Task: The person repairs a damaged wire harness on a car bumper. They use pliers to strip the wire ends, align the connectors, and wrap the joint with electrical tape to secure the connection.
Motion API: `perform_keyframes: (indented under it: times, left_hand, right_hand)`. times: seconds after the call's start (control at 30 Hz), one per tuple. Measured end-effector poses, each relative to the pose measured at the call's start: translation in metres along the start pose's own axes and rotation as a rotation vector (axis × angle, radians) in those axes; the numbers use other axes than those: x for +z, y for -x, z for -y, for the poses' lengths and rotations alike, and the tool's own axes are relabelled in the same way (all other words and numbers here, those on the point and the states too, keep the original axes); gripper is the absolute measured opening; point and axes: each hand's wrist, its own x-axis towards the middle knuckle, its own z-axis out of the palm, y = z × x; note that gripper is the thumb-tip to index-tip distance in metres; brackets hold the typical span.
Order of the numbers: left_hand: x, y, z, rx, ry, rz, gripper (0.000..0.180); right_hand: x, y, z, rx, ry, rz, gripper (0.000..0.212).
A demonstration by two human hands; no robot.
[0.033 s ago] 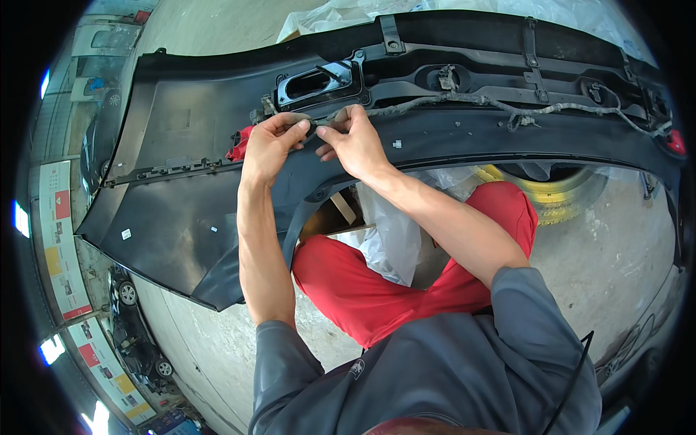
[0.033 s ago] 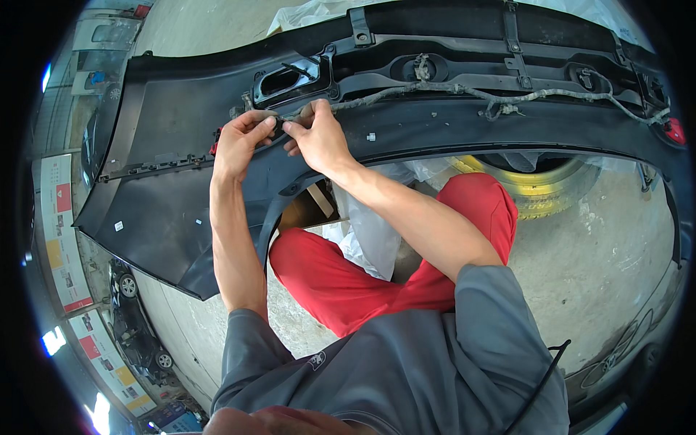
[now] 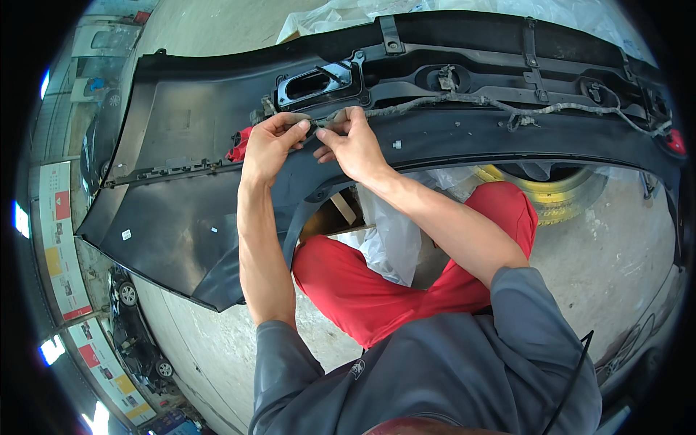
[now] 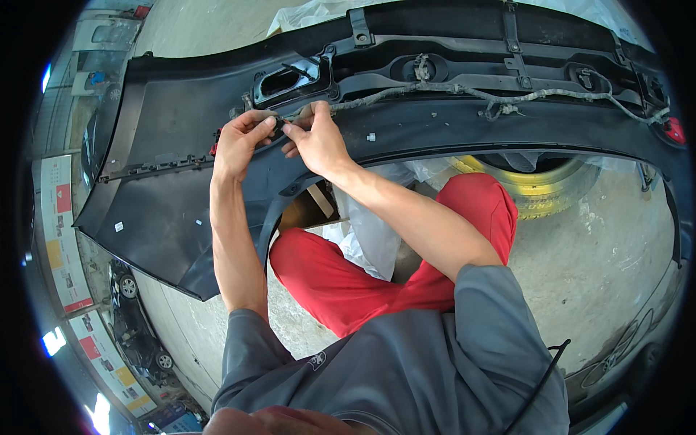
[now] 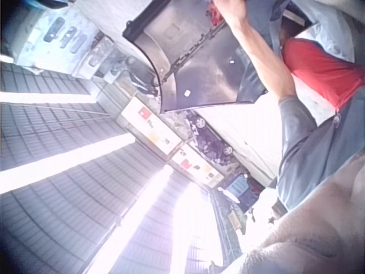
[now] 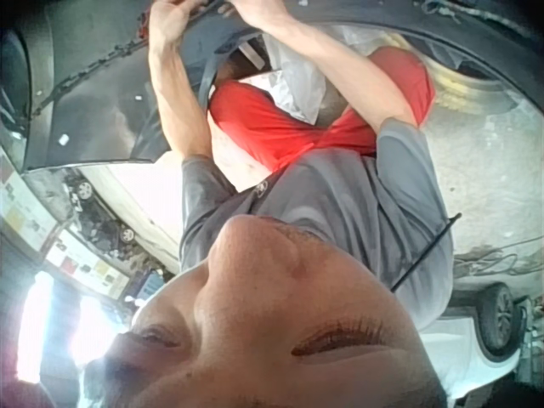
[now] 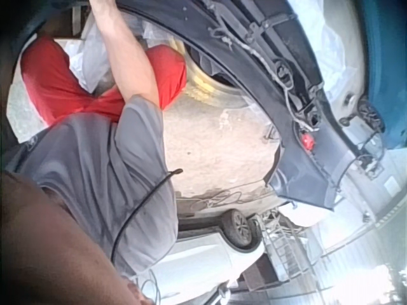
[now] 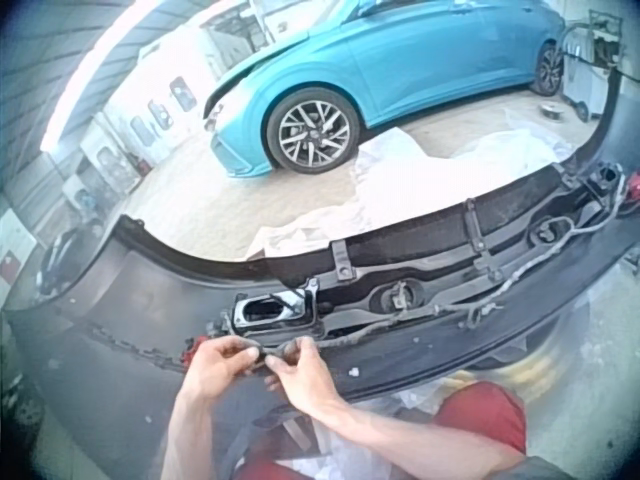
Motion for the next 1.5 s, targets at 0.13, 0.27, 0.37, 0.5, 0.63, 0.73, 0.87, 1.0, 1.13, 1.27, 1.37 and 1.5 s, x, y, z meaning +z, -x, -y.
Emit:
perform_keyframes:
  times: [0.13, 0.27, 0.37, 0.5, 0.63, 0.73, 0.87, 1.0, 1.13, 1.27, 1.37, 1.5]
  left_hand:
    - [0.002, -0.002, -0.003, 0.014, -0.038, -0.025, 0.020]
    - [0.004, -0.002, -0.008, 0.021, -0.064, -0.042, 0.018]
    - [0.003, -0.004, -0.008, 0.021, -0.073, -0.048, 0.017]
    - [-0.001, -0.004, -0.009, 0.019, -0.136, -0.023, 0.018]
    - [0.001, -0.003, -0.012, 0.005, -0.130, -0.005, 0.017]
    - [0.001, -0.002, -0.012, -0.002, -0.120, 0.007, 0.016]
    - [0.002, -0.001, -0.005, 0.003, -0.091, -0.001, 0.017]
    - [0.007, 0.005, 0.004, 0.096, -0.172, -0.046, 0.025]
    - [0.016, 0.010, 0.000, 0.129, -0.232, -0.059, 0.036]
    - [0.007, 0.012, 0.008, 0.131, -0.247, -0.018, 0.042]
    - [0.007, 0.016, 0.005, 0.144, -0.302, -0.038, 0.046]
    - [0.009, 0.022, -0.007, 0.166, -0.385, -0.096, 0.049]
  right_hand:
    - [0.007, 0.000, -0.011, -0.013, -0.188, 0.027, 0.036]
    - [0.012, 0.003, -0.012, -0.004, -0.402, 0.001, 0.033]
    - [0.019, 0.006, -0.011, 0.033, -0.463, -0.064, 0.029]
    - [0.022, 0.005, -0.016, -0.010, -0.250, -0.150, 0.029]
    - [0.024, -0.005, -0.028, -0.092, -0.261, -0.173, 0.031]
    - [0.025, -0.009, -0.030, -0.125, -0.226, -0.189, 0.032]
    - [0.025, -0.008, -0.025, -0.146, -0.070, -0.272, 0.033]
    - [0.018, 0.001, -0.015, -0.186, 0.132, -0.250, 0.038]
    - [0.003, -0.005, -0.003, -0.047, 0.091, -0.140, 0.052]
    - [0.011, -0.007, 0.017, 0.088, -0.013, -0.029, 0.051]
    - [0.008, -0.011, 0.025, 0.167, 0.001, 0.031, 0.040]
    - [0.006, -0.007, 0.037, 0.264, 0.006, 0.061, 0.035]
